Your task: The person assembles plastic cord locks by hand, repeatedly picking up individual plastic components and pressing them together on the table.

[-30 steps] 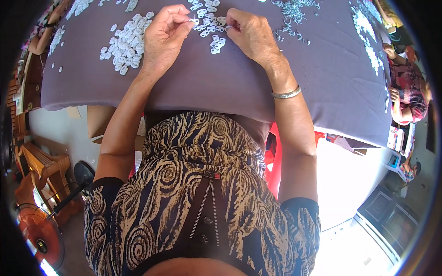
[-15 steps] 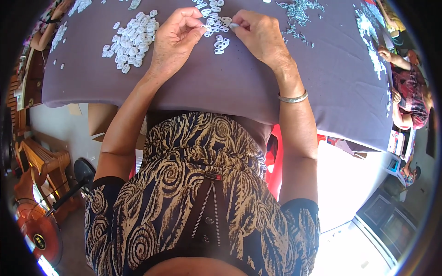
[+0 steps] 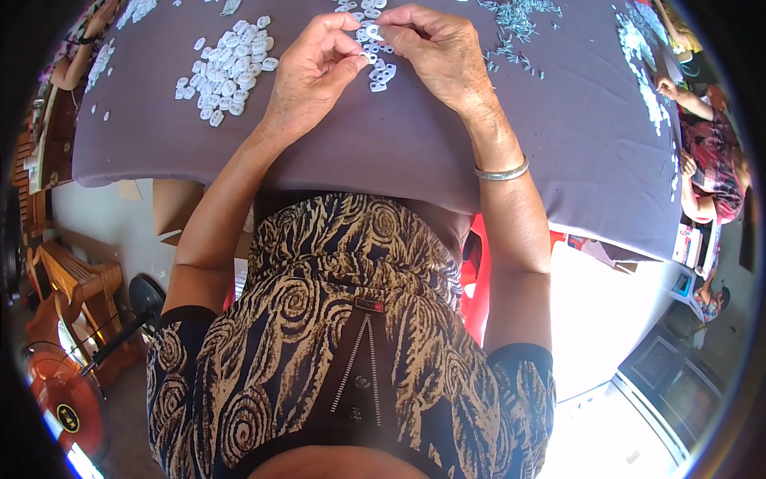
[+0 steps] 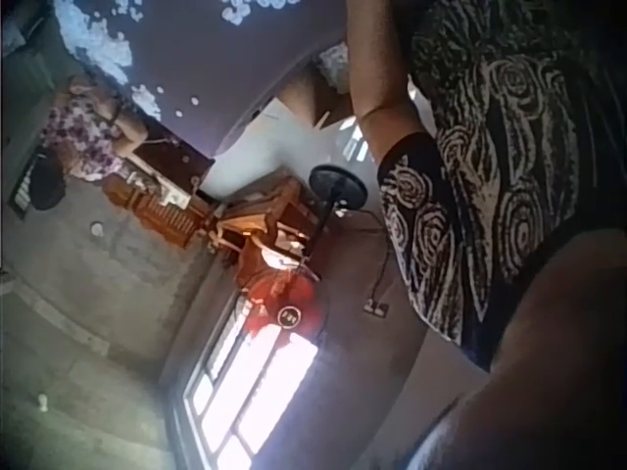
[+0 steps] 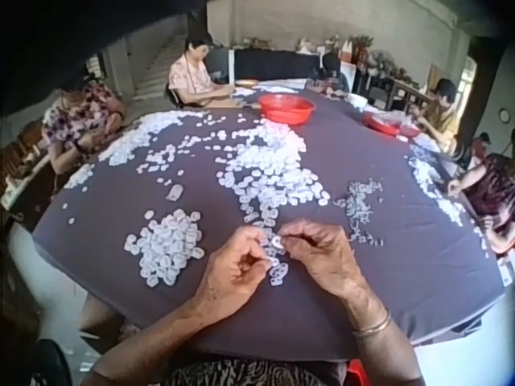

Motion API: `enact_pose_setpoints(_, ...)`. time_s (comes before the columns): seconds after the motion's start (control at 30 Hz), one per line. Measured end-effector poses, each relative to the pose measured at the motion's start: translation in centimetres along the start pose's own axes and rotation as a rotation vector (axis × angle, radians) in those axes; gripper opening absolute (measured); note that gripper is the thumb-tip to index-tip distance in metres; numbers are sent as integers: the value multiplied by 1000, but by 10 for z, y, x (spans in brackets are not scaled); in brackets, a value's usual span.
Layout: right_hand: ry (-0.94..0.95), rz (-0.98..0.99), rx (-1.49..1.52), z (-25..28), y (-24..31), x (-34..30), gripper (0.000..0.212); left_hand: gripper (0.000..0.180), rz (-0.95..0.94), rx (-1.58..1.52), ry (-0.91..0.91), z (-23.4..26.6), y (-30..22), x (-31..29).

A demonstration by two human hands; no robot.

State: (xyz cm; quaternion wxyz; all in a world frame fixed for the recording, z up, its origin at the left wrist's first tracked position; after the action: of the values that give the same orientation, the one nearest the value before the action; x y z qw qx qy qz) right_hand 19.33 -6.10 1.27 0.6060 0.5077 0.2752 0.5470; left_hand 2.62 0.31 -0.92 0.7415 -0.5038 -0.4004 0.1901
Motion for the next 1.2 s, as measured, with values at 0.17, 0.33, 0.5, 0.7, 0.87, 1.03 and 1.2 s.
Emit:
enact_pose_setpoints(0.17, 0, 17, -28, -1, 2, -1, 18, 32, 2, 20, -8, 0, 0, -1)
enact_pose_setpoints(0.33, 18, 31, -53, -2, 1, -1, 17, 32, 4, 2, -12, 1, -1, -1)
enact_pose_setpoints(0.5, 12, 51, -40, -3, 2, -1, 16, 34, -14, 55, 39, 2, -1, 1)
enact_pose_setpoints(0.7, 12, 52, -52, -3, 2, -2, 15, 34, -14, 42, 32, 1, -1, 1)
enact_pose_setpoints(0.87, 2, 49, -55, -4, 2, -3, 15, 34, -18, 42, 31, 1, -2, 1)
enact_pose_setpoints(1.03, 9, 43, -42, -3, -1, -3, 15, 34, -4, 33, 37, 1, -1, 1)
enact_pose_setpoints(1.2, 16, 48, -43, -4, -1, -2, 15, 34, -24, 63, 24, 1, -1, 1)
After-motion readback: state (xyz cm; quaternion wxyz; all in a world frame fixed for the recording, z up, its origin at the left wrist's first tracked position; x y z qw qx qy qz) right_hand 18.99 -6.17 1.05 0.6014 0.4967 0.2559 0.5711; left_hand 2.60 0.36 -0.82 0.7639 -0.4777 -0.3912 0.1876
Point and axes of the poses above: each hand's wrist, its own x-axis towards the middle knuckle, its own z-axis out of the back of the hand, y = z × x, the point moved 2 cm from there along x, towards the middle knuckle, and after that the axes turned 1 degree about z, right-handed, at the moved point
